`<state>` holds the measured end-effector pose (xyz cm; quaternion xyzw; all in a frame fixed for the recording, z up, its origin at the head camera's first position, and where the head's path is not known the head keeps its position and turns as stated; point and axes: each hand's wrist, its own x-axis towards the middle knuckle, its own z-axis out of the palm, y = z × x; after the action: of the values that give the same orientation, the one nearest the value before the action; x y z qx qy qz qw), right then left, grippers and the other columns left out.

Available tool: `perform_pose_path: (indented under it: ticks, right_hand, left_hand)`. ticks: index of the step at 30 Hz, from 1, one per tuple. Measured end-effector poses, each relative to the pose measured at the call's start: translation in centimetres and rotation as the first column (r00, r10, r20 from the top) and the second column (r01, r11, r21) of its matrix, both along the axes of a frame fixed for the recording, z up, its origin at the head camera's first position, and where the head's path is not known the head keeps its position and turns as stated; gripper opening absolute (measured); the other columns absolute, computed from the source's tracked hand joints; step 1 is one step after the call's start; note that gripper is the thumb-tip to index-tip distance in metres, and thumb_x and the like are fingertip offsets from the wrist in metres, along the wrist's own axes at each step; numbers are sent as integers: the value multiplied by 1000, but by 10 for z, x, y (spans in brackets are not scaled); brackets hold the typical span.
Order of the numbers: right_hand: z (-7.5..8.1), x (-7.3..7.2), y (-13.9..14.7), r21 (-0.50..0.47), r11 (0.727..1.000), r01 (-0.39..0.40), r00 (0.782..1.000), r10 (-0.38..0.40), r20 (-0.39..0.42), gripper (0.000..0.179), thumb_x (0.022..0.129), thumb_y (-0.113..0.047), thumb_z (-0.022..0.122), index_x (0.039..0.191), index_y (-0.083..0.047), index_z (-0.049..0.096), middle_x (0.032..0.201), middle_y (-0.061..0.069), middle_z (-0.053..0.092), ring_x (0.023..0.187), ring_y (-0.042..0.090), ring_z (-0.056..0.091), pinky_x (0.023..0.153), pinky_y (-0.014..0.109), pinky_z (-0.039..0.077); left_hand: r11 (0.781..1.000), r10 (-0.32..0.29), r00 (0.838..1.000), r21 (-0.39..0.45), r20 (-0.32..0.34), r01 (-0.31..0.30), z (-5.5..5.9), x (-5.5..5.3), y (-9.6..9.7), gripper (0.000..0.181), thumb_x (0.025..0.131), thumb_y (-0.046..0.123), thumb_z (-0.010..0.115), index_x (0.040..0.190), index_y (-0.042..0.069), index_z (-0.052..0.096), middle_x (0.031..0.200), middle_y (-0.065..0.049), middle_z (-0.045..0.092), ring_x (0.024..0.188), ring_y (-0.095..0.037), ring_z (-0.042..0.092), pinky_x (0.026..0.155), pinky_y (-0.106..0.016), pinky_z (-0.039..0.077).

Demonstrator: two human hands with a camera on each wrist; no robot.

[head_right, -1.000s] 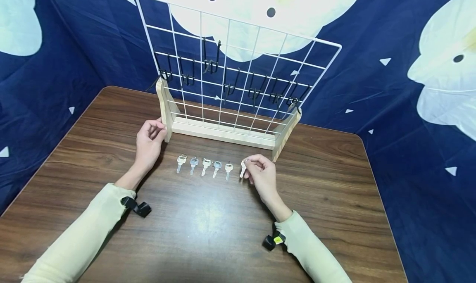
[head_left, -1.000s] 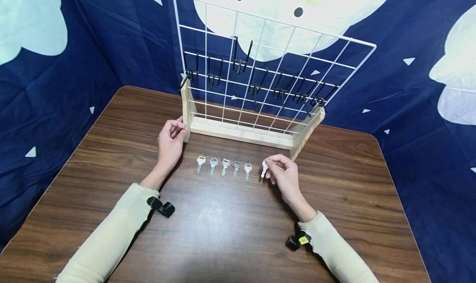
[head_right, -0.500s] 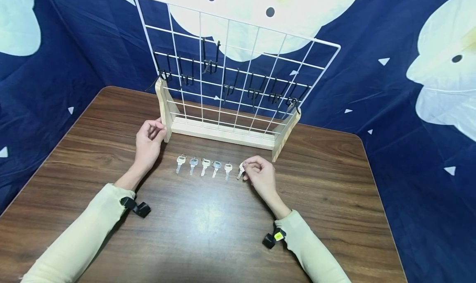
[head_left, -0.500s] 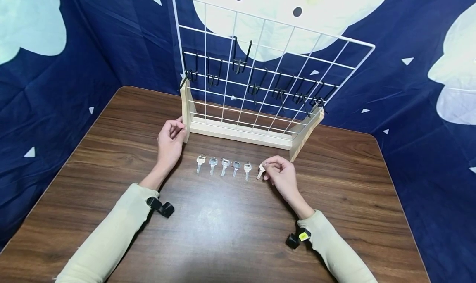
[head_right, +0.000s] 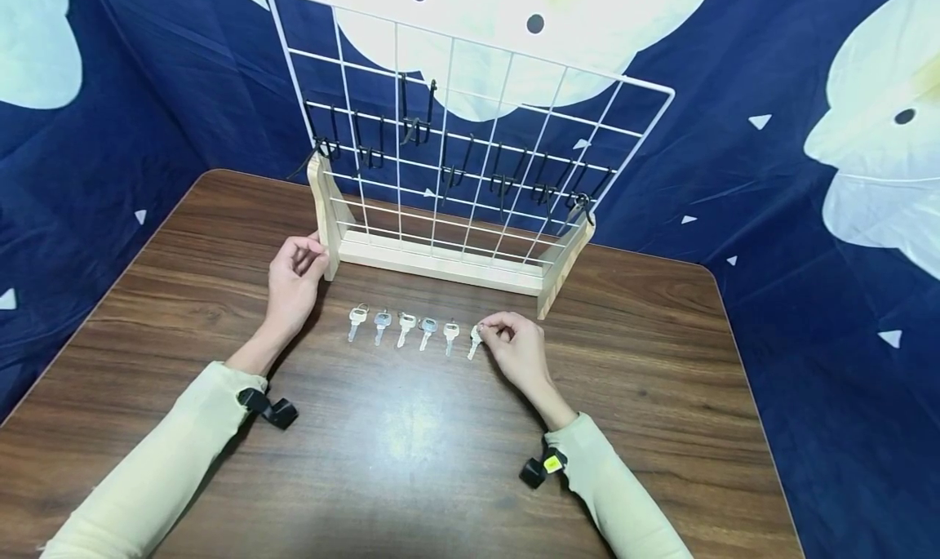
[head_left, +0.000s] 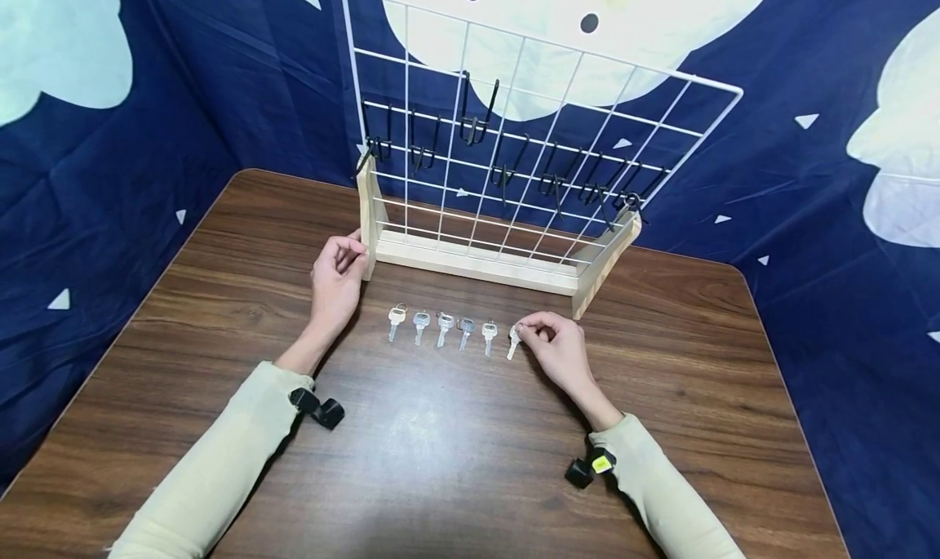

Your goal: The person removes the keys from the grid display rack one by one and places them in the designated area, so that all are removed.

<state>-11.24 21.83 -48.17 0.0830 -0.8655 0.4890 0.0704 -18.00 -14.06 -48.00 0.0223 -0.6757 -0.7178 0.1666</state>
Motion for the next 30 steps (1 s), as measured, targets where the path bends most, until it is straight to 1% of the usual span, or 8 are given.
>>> perform_pose_path:
  ticks: [4,10,15,20,23,26,30]
  right_hand:
    - [2,0,0,47,999,1,1000,0,-13,4,96,-5,82,97,-2,83,76,3,70,58,-2,43,53,12,32]
    - [1,1,0,73,997,23,999,-20,-46,4,93,-1,84,96,-2,84,77,3,69,60,-1,47,55,11,35]
    - [-1,2,0,93,995,30,997,-23,-75,3,93,-3,86,93,-2,84,78,2,69,62,0,49,56,9,36]
    - [-2,2,-1,138,990,28,993,-12,-116,10,89,-3,91,87,-7,83,76,1,69,61,2,51,56,9,38]
    - [-2,2,-2,159,987,29,992,-9,-126,11,88,-3,92,86,-8,82,76,2,70,61,4,52,56,9,39]
    - [-2,2,-3,180,983,36,990,-10,-142,12,89,-4,92,86,-8,81,76,1,70,62,4,53,56,9,40]
    - [-3,2,-3,194,981,30,982,8,-191,11,90,-4,89,85,-8,79,76,0,69,60,4,53,55,12,41]
  left_hand:
    - [1000,2,1000,0,1,-2,0,0,0,6,105,-14,58,110,-13,56,155,-25,63,144,-40,61,122,-34,52]
    - [1000,5,1000,-3,6,-5,0,0,0,5,105,-14,58,109,-12,57,155,-24,63,144,-39,61,122,-34,52]
    - [1000,1,1000,11,-2,-1,-1,-1,1,7,105,-15,57,108,-9,58,155,-25,63,143,-39,62,122,-33,52]
    - [1000,0,1000,17,-2,0,-1,-1,2,8,104,-15,57,107,-8,58,154,-25,63,143,-39,62,121,-32,52]
    - [1000,0,1000,15,0,0,-1,-1,1,8,105,-15,57,107,-8,58,154,-25,63,143,-39,62,122,-32,52]
    - [1000,1,1000,12,5,-1,-1,-1,1,8,105,-14,58,107,-7,58,154,-25,63,143,-39,61,122,-32,52]
    - [1000,3,1000,6,10,-3,-1,0,0,7,105,-14,58,107,-7,58,155,-25,63,144,-39,61,121,-32,52]
